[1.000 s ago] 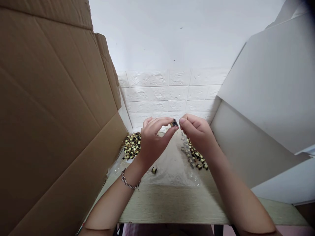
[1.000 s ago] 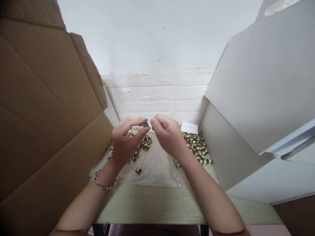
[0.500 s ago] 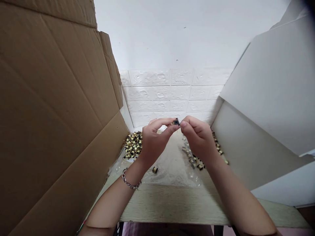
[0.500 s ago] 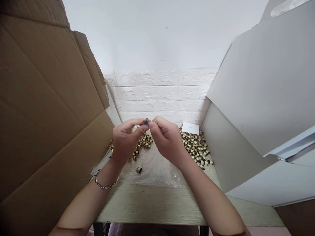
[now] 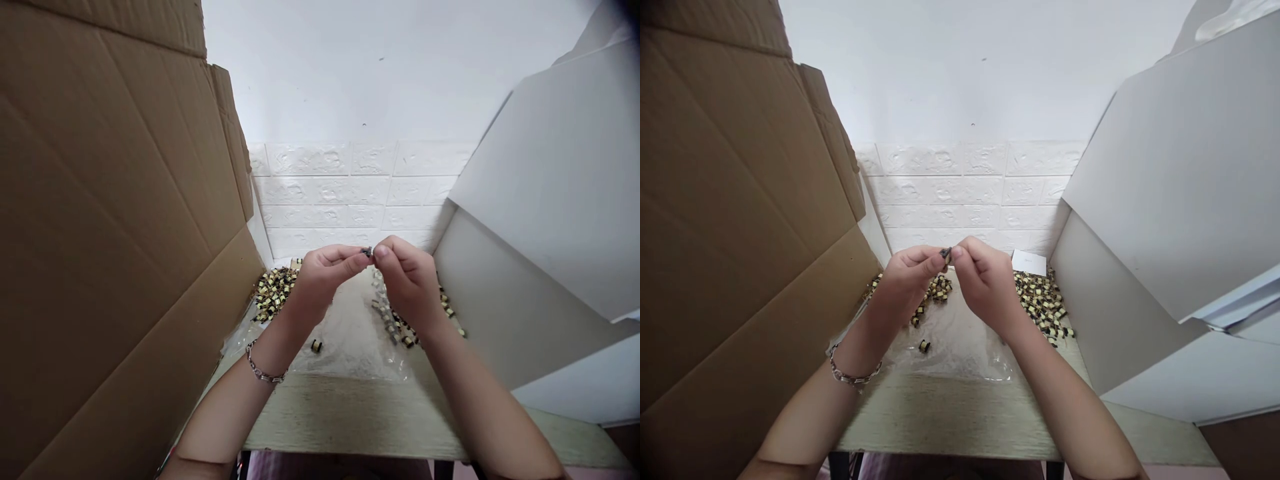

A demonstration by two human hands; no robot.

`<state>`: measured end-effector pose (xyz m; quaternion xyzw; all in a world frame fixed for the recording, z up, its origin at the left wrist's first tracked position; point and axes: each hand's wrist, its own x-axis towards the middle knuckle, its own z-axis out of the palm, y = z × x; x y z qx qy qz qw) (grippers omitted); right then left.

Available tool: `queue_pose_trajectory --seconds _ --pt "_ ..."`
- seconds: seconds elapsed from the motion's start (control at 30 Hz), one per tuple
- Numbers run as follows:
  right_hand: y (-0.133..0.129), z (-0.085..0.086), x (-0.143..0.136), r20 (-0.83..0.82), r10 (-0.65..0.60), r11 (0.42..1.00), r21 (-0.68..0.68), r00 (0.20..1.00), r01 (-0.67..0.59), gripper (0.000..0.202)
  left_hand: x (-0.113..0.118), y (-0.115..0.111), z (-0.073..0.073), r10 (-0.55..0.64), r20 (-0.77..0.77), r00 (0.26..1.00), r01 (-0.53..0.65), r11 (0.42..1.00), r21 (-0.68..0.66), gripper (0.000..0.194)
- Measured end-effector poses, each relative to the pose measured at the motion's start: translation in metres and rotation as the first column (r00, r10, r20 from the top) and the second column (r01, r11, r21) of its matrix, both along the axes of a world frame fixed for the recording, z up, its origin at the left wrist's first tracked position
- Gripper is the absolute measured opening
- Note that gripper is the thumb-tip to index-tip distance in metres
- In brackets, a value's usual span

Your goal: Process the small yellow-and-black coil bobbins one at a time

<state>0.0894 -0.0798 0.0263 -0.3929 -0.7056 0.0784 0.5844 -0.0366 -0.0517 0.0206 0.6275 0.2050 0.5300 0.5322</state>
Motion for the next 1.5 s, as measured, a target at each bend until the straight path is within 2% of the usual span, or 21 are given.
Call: queue_pose_trajectory --seconds 0.2,0.3,0.4,0.47,0.53,0.6,0.63,0.67,0.7,0.77,0.83,0.87,0.93,0.97,1.03,1.2,1.37,1.5 --pt "0.0 0.006 0.008 0.283 -0.203 0.977 0.121 0.937 0.175 0.027 -0.003 0.006 -0.001 -0.219 -0.033 0.975 0.213 0.968 -0.131 0.017" --pt "0.001 0.006 0.01 0.303 -0.228 0.972 0.129 0.925 0.198 0.027 -0.003 0.008 -0.001 -0.283 -0.029 0.959 0.273 0.944 -0.187 0.016" --pt "0.002 0.005 0.01 0.273 -0.237 0.971 0.101 0.932 0.218 0.026 -0.006 0.009 0.002 -0.284 -0.085 0.955 0.272 0.953 -0.134 0.016" --pt "0.003 0.005 0.009 0.249 -0.255 0.967 0.083 0.934 0.242 0.026 -0.008 0.009 0.004 -0.249 -0.176 0.952 0.238 0.968 -0.085 0.019" --pt "0.004 0.005 0.008 0.228 -0.278 0.961 0.074 0.933 0.268 0.027 -0.01 0.007 0.003 -0.152 -0.277 0.949 0.146 0.988 -0.04 0.035" --pt "0.004 0.005 0.007 0.214 -0.3 0.954 0.064 0.93 0.293 0.028 -0.009 0.005 0.0 0.027 -0.347 0.937 0.002 0.997 0.082 0.049" --pt "0.004 0.004 0.007 0.213 -0.315 0.949 0.06 0.925 0.309 0.029 -0.007 0.003 -0.002 0.149 -0.364 0.92 -0.082 0.978 0.192 0.054" --pt "0.005 0.004 0.006 0.216 -0.333 0.943 0.059 0.918 0.328 0.029 -0.004 0.001 -0.004 0.29 -0.359 0.887 -0.172 0.929 0.327 0.057" --pt "0.005 0.003 0.006 0.225 -0.351 0.936 0.059 0.909 0.347 0.028 -0.001 0.0 -0.007 0.441 -0.337 0.832 -0.26 0.846 0.466 0.061" --pt "0.006 0.001 0.004 0.261 -0.373 0.926 0.051 0.89 0.373 0.029 0.007 -0.002 -0.011 0.702 -0.24 0.67 -0.387 0.606 0.695 0.065" --pt "0.008 -0.001 0.003 0.313 -0.361 0.927 0.018 0.879 0.375 0.029 0.013 -0.002 -0.015 0.847 -0.124 0.517 -0.429 0.382 0.818 0.064" --pt "0.009 -0.002 0.002 0.341 -0.341 0.931 -0.009 0.876 0.366 0.029 0.014 -0.002 -0.016 0.885 -0.076 0.458 -0.434 0.298 0.85 0.061" --pt "0.012 -0.003 0.002 0.389 -0.296 0.937 -0.06 0.873 0.344 0.029 0.016 0.0 -0.018 0.925 -0.017 0.378 -0.421 0.188 0.887 0.056" --pt "0.013 -0.004 0.003 0.407 -0.274 0.94 -0.081 0.871 0.333 0.028 0.016 0.002 -0.019 0.936 -0.005 0.352 -0.409 0.158 0.899 0.054" --pt "0.015 -0.005 0.005 0.427 -0.239 0.943 -0.112 0.872 0.313 0.027 0.014 0.003 -0.02 0.946 -0.007 0.323 -0.381 0.137 0.914 0.048" --pt "0.015 -0.004 0.01 0.414 -0.219 0.94 -0.152 0.884 0.304 0.027 0.011 0.005 -0.019 0.95 -0.042 0.309 -0.367 0.16 0.916 0.032" --pt "0.015 0.0 0.011 0.414 -0.21 0.94 -0.162 0.885 0.299 0.029 0.008 0.004 -0.017 0.963 -0.043 0.266 -0.336 0.135 0.932 0.02" --pt "0.015 0.0 0.011 0.424 -0.163 0.953 -0.166 0.891 0.254 0.028 0.006 0.004 -0.016 0.963 -0.043 0.268 -0.305 0.127 0.944 0.018"
